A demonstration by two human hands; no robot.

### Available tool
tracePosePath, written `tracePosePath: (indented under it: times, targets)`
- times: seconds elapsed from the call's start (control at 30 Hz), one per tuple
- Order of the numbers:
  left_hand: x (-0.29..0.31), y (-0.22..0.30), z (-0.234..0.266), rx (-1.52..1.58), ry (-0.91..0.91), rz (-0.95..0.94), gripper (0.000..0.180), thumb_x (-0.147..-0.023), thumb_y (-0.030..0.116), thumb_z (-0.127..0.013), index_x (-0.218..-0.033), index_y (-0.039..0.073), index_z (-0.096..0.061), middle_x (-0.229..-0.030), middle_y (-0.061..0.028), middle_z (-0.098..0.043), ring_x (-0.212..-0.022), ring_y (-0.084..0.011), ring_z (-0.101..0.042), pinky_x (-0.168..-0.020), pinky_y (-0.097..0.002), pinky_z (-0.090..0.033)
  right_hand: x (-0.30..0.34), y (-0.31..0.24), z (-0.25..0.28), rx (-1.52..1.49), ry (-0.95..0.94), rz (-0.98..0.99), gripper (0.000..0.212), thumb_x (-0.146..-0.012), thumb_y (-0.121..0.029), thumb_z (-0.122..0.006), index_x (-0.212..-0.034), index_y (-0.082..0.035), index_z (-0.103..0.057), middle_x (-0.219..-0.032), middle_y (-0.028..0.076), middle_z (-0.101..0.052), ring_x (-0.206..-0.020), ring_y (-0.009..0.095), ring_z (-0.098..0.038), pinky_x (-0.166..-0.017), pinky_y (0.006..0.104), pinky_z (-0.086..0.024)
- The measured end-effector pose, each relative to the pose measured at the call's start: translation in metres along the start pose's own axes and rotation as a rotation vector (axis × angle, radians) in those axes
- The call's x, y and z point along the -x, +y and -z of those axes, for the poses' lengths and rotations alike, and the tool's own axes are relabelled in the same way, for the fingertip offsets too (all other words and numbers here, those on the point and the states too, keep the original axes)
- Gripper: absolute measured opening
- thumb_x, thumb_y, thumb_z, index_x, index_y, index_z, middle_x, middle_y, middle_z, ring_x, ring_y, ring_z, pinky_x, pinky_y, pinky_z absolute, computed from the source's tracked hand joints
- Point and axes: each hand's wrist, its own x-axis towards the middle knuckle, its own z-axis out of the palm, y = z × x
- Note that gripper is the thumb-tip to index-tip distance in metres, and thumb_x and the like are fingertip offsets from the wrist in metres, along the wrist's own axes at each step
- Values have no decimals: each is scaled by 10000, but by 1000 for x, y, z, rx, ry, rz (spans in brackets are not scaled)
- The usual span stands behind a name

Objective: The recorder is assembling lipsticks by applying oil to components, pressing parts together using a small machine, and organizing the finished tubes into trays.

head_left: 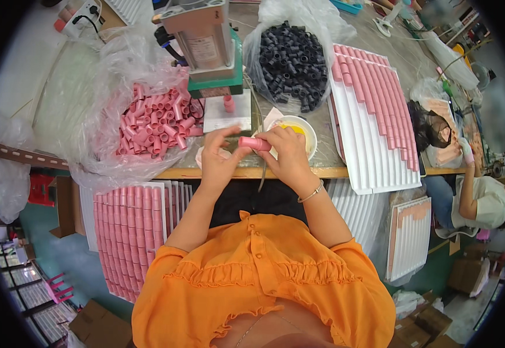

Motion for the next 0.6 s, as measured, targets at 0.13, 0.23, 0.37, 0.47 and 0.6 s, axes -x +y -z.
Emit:
tracePosePath:
  times: [0.13, 0.23, 0.37, 0.47, 0.6]
  targets:
    - [-56, -41, 7, -470, 239, -307, 448, -770, 91, -750, -1180, 34, -578, -1147, -103, -626, -1060, -197, -588, -849, -326, -467, -31, 22, -39, -185, -23, -198, 197, -763, -202, -728, -923, -138, -632, -863, 50, -645, -900, 277, -569, -748, 418, -344]
    - [-82, -48, 23, -717, 114, -379, 420, -815, 67, -692, -1206, 24, -544, -1122, -130, -629, -1082, -222, -591, -869, -340, -468, -67, 13, -64, 2, 34, -171, 225, -745, -216, -743, -924, -135, -634, -861, 60, -649, -904, 277, -568, -755, 423, -352]
    - [-79, -47, 45, -416, 31, -38, 391, -850, 80, -645, -1215, 28, -515, -1031, -156, -640, -1013, -279, -601, -875, -390, -466, -93, 24, -101, 102, -15, -171, 271, -704, -228, -772, -915, -107, -652, -929, 65, -605, -997, 287, -527, -781, 430, -362]
    - [-46, -44, 67, 27, 51, 16, 328, -941, 91, -568, -1255, 41, -486, -1055, -105, -639, -1015, -177, -595, -845, -299, -472, -95, 17, -104, 143, -70, -191, 361, -676, -255, -796, -975, -98, -669, -959, 58, -587, -1029, 303, -508, -796, 442, -361]
    - [-11, -25, 79, 549, -200, 335, 361, -985, 107, -528, -1323, 43, -419, -1107, -88, -632, -1005, -161, -623, -824, -281, -500, -71, 10, -74, 222, 80, -126, 436, -732, -284, -792, -1095, -83, -658, -979, 60, -604, -910, 222, -558, -757, 364, -432]
